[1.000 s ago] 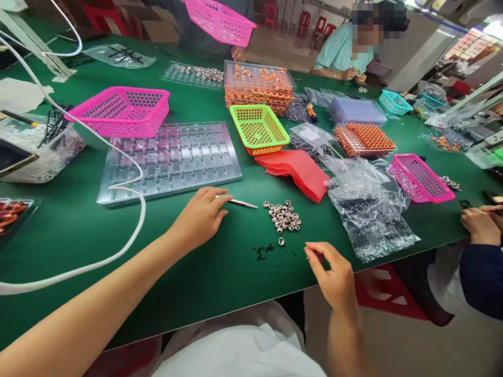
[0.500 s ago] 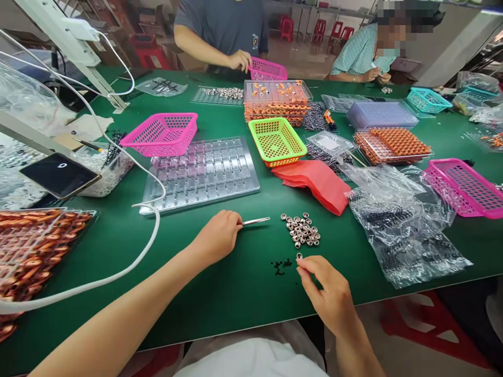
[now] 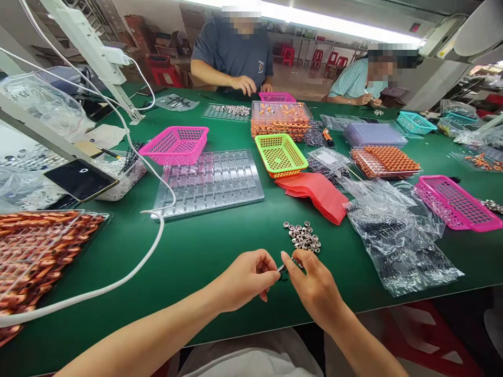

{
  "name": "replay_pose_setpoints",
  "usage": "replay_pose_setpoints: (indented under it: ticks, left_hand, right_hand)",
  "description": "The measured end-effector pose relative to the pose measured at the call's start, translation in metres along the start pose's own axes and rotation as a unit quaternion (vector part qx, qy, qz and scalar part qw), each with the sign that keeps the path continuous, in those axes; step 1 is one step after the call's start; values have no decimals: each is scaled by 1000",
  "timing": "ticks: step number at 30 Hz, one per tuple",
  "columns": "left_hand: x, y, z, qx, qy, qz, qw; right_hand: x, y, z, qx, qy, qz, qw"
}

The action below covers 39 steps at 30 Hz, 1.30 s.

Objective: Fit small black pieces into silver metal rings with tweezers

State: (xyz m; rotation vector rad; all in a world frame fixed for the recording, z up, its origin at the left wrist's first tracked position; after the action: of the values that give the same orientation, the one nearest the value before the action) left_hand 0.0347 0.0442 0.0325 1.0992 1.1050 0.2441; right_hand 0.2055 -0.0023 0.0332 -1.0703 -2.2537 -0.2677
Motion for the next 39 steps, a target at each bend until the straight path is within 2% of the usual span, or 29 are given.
replay_pose_setpoints:
  ticks: [3, 5, 8, 10, 12, 14, 16, 18, 20, 22, 25, 32, 39]
  left_hand:
    - [-3, 9, 11, -26, -12, 4, 1000]
    - [-5, 17, 19, -51, -37, 18, 998]
    - [-7, 26, 25, -80, -74, 58, 992]
    - [-4, 27, 22, -63, -56, 88, 993]
    - [2, 23, 17, 10, -7, 116, 993]
    - [11, 16, 14, 125, 41, 146, 981]
    - [22, 9, 15, 233, 63, 177, 954]
    - [32, 4, 20, 312, 65, 204, 926]
    - [42, 2, 25, 372, 59, 225, 899]
    - [50, 3, 30, 416, 51, 237, 876]
    - [60, 7, 35, 456, 37, 237, 857]
    - [69, 13, 37, 482, 10, 234, 844]
    - [71, 16, 39, 475, 15, 246, 844]
  right_hand:
    - [-7, 1, -6, 8, -7, -6, 1000]
    - [-13, 5, -11, 13, 2, 19, 1000]
    - [-31, 17, -22, 24, 61, 106, 992]
    - [-49, 26, -29, 52, 132, 211, 967]
    - [-71, 35, -32, 117, 224, 345, 904]
    - [-90, 40, -27, 199, 308, 459, 809]
    - [-103, 41, -18, 264, 359, 518, 730]
    - [-107, 42, -10, 298, 378, 531, 697]
    - [-108, 44, -5, 306, 379, 521, 701]
    - [-108, 46, -3, 301, 371, 504, 720]
    - [-108, 45, -2, 289, 355, 490, 741]
    - [-106, 33, -5, 286, 317, 519, 741]
    - [-106, 31, -6, 273, 300, 523, 749]
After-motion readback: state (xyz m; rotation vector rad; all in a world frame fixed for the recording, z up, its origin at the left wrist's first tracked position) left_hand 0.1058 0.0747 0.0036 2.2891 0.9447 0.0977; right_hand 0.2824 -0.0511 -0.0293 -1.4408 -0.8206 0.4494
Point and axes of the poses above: each hand's wrist, its own x-axis towards the middle knuckle, its own z-axis out of the palm, y = z × x, the point moved 3 cm from there along x, towards the middle knuckle, and after that the axes turned 7 degrees about -z, right-handed, at the moved point
